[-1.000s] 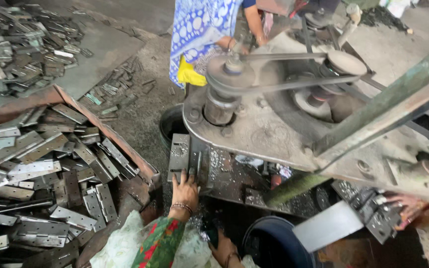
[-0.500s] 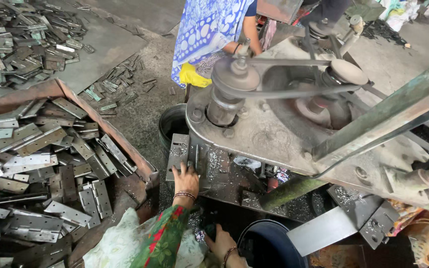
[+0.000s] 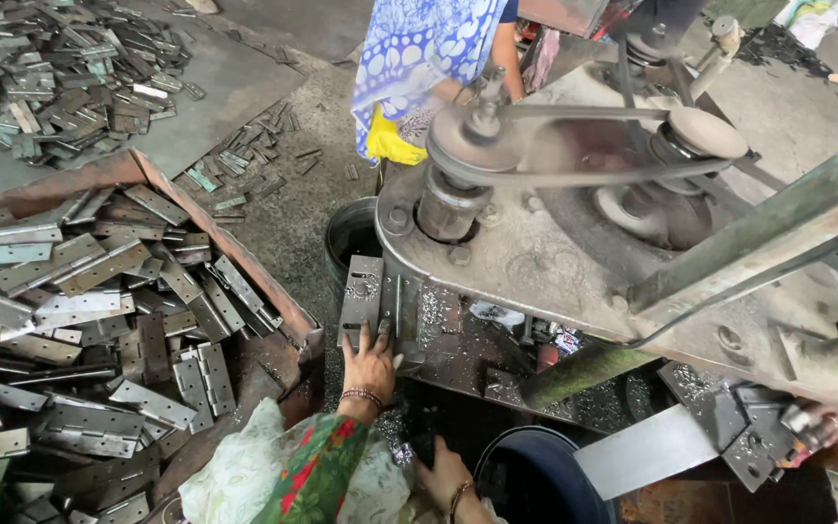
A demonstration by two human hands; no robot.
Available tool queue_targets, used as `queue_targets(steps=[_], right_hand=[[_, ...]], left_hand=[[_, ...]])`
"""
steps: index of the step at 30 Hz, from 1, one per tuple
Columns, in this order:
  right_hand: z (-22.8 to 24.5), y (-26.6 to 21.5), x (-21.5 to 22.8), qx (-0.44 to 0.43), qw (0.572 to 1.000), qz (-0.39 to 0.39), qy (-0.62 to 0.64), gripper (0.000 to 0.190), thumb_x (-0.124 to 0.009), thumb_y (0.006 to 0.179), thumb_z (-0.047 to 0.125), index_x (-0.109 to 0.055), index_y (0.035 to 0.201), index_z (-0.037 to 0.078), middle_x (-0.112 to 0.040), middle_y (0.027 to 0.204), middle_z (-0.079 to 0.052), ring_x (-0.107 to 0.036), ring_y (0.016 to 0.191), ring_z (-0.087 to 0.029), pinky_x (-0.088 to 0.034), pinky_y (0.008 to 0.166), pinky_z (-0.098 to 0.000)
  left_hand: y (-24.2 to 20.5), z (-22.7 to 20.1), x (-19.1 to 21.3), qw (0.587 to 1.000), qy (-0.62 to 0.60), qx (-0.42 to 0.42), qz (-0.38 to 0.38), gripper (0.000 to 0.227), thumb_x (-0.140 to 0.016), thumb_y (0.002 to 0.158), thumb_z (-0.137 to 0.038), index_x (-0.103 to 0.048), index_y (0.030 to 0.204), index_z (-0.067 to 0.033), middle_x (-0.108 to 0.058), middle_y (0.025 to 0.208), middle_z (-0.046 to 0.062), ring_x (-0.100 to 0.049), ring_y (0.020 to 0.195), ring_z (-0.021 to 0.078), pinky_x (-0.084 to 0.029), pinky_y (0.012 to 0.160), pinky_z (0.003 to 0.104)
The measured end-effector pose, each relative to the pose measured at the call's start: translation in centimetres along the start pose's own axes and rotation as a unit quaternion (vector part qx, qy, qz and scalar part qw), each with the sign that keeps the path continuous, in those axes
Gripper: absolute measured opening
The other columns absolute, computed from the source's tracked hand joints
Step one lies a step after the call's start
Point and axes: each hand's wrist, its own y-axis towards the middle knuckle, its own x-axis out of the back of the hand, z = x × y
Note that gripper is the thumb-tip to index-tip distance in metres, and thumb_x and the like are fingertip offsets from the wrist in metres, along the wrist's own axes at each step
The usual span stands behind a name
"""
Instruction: The person repeatedly picks rectangular metal pieces from a bin, places them into a press machine, and operates the press to process each piece. After pressing, the person removes the processed piece and returns it to the bin. The cycle continues throughout the clip.
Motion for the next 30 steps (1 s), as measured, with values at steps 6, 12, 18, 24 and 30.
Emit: queue_targets(steps=[6,12,18,24,30], right_hand=[[0.8,0.1,0.0,-0.042,0.996,0.023,-0.078,0.081,-0.069,0.094,0.053,-0.035,0.148,0.005,-0.069,0.110,-0.027,-0.069,0.105,-0.044,-0.058,0.088,-0.0479],[-0.2,0.5,-2.8,-0.062,0.997,0.036,-0.012,0.084,-0.065,0.090,0.048,-0.029,0.154,0.007,-0.074,0.108,-0.027,-0.072,0.103,-0.044,-0.059,0.090,-0.0462],[0.4,0.2,-0.8,-0.048,0.998,0.030,-0.025,0.086,-0.068,0.090,0.051,-0.030,0.152,0.005,-0.072,0.110,-0.026,-0.070,0.105,-0.042,-0.058,0.091,-0.0453],[0.8,0.1,1.3,-0.026,0.998,0.024,-0.057,0.078,-0.067,0.091,0.058,-0.046,0.141,0.002,-0.073,0.104,-0.027,-0.073,0.102,-0.042,-0.060,0.087,-0.0460],[-0.1,0.2,-2.5,-0.046,0.999,0.001,-0.025,0.083,-0.068,0.090,0.053,-0.031,0.154,0.015,-0.072,0.104,-0.027,-0.069,0.100,-0.047,-0.057,0.087,-0.0496]], left_hand=[[3.4,-0.3,1.8,0.996,0.033,-0.002,0.079,0.051,-0.036,0.109,-0.045,-0.060,0.140,-0.0122,-0.042,0.159,0.000,-0.014,0.157,0.0341,-0.012,0.120,0.070],[2.5,0.8,2.1,0.998,0.040,-0.005,0.042,0.056,-0.037,0.104,-0.045,-0.052,0.146,-0.0111,-0.039,0.158,0.003,-0.014,0.153,0.0359,-0.013,0.117,0.069],[2.7,1.0,2.7,0.995,0.051,-0.012,0.084,0.055,-0.033,0.106,-0.044,-0.051,0.148,-0.0136,-0.033,0.163,0.002,-0.010,0.155,0.0352,-0.009,0.119,0.070],[6.2,1.3,2.0,0.996,0.062,0.002,0.061,0.050,-0.037,0.106,-0.037,-0.053,0.147,-0.0126,-0.036,0.162,0.000,-0.010,0.157,0.0366,-0.010,0.118,0.073],[7.0,1.6,1.1,0.998,0.052,-0.002,0.025,0.049,-0.043,0.100,-0.030,-0.054,0.146,-0.0132,-0.039,0.160,0.002,-0.012,0.154,0.0370,-0.011,0.117,0.072]])
